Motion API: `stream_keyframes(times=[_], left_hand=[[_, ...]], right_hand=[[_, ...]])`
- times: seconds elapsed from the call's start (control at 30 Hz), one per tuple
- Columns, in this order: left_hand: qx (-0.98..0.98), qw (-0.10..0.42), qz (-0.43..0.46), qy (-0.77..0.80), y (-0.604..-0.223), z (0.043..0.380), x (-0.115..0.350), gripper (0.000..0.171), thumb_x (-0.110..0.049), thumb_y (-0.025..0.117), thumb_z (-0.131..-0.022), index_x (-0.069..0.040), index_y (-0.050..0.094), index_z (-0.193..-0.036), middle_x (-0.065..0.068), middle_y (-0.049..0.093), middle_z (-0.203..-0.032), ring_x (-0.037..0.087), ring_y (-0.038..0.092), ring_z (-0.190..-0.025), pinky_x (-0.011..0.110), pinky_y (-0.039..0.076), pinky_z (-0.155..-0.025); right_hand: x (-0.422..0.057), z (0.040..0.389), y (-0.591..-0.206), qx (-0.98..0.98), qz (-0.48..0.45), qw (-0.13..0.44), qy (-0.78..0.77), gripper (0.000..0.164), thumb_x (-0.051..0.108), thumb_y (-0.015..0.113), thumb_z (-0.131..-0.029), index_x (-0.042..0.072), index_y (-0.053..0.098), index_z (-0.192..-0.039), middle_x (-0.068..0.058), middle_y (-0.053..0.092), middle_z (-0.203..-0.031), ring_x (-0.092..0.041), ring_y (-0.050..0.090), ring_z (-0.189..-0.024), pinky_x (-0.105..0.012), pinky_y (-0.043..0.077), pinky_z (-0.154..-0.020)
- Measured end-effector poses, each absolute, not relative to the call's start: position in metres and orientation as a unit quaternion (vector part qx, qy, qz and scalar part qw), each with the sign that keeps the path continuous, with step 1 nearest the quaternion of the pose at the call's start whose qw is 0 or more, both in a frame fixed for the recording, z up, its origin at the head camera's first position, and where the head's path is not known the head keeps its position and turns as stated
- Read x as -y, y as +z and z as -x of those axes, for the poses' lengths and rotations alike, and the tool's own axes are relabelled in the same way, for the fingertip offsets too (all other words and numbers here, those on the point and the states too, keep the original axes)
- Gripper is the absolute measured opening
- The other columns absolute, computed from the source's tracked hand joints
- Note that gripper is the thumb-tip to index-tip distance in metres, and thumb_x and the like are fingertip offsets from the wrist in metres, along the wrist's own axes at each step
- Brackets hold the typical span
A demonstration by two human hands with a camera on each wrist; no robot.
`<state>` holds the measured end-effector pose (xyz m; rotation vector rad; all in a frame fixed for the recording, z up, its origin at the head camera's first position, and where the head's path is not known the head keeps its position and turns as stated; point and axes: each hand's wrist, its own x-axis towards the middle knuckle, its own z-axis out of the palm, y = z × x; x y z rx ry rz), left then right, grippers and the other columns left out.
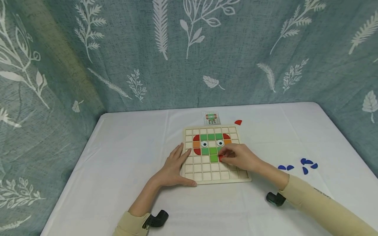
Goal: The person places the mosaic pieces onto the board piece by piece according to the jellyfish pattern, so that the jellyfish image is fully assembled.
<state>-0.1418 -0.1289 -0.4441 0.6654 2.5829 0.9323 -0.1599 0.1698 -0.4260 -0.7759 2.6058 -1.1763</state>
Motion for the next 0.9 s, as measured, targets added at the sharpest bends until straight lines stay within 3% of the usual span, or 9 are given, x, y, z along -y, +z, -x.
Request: stream_keyframes(times=[0.43,0.67,0.9], left_hand=[[-0.904,0.154,-0.233,0.323,-0.443,0.141,0.129,0.120,-0.051,0.086,-0.065,-0.012,0.020,-0.157,0.016,-0.004,-0.162,0.033,-0.005,-0.148,0.062,0.011,-0.112],[-0.904,0.153,-0.234,0.325,-0.443,0.142,0.129,0.120,-0.051,0.086,-0.065,-0.012,0.020,-0.157,0.016,-0.003,-0.162,0.033,-0.004,-0.148,0.063,0.012,-0.111],[-0.903,0.149,-0.240,0.322,-0.445,0.142,0.130,0.120,-0.051,0.086,-0.065,-0.011,0.020,-0.157,0.017,-0.003,-0.162,0.034,-0.005,-0.148,0.063,0.012,-0.111]], right_hand=[[-0.205,0.199,-0.420,-0.912,0.158,0.009,-0.377,0.017,0.011,0.064,-0.094,0.004,0.070,-0.109,-0.008,0.070,-0.099,-0.024,0.064,-0.089,-0.039,0.052,-0.076],[-0.222,0.226,-0.421,-0.928,0.068,0.010,-0.367,0.024,0.013,0.061,-0.097,0.000,0.064,-0.117,-0.019,0.065,-0.114,-0.033,0.060,-0.103,-0.043,0.051,-0.079],[-0.227,0.244,-0.423,-0.929,0.042,0.010,-0.368,0.029,0.011,0.060,-0.096,-0.003,0.061,-0.121,-0.023,0.060,-0.119,-0.036,0.057,-0.106,-0.046,0.051,-0.081]])
